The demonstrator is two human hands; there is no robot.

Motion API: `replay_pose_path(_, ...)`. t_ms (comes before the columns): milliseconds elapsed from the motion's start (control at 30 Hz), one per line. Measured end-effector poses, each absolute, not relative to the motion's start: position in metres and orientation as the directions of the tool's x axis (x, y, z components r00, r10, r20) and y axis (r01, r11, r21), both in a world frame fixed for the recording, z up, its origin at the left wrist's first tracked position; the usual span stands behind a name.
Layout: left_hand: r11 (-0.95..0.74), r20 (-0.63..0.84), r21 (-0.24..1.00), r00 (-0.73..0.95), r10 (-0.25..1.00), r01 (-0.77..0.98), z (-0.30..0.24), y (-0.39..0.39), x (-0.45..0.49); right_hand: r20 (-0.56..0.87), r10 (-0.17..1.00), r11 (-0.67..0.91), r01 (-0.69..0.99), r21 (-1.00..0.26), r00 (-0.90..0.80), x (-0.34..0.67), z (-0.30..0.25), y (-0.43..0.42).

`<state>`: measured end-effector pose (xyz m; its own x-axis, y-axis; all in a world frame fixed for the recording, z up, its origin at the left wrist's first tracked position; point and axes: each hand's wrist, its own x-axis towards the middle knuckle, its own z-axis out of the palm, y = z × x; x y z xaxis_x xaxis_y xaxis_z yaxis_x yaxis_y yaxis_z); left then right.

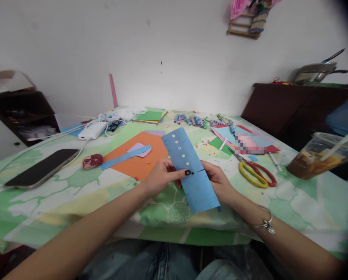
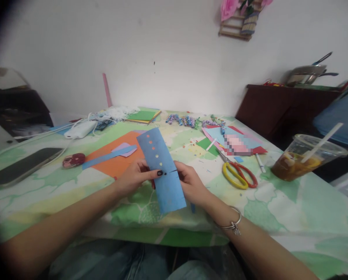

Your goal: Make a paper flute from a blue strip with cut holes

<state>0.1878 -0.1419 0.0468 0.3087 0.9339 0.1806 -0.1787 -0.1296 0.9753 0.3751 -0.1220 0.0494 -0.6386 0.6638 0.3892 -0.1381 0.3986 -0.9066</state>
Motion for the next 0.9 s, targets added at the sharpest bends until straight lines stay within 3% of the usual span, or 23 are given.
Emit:
replay_pose_path(267, -0.023, 0.135, 0.958, 0.378, 0.916, -0.286, 0.0438, -0.1444, 0.1887, 0.332, 0.616, 0.346, -0.133, -0.929, -0.714, 0.3733, 0.0519, -0.1257)
replay_pose_path(667, -0.204, 0.227, 0.972, 0.246, 0.942, -0.119, 0.0432, -0.1443, 0.1907, 0.278, 0.661, 0.226, -0.168, -0.96, -0.697, 0.374, 0.0473, -0.124)
replay_pose_path(900, -0.155, 0.207, 0.966, 0.257, 0.944, -0.207, 0.0452, -0.1436, 0.1924, 0.292, 0.654, 0.237, -0.178, -0.955, -0.697, 0.3731, 0.0483, -0.1229)
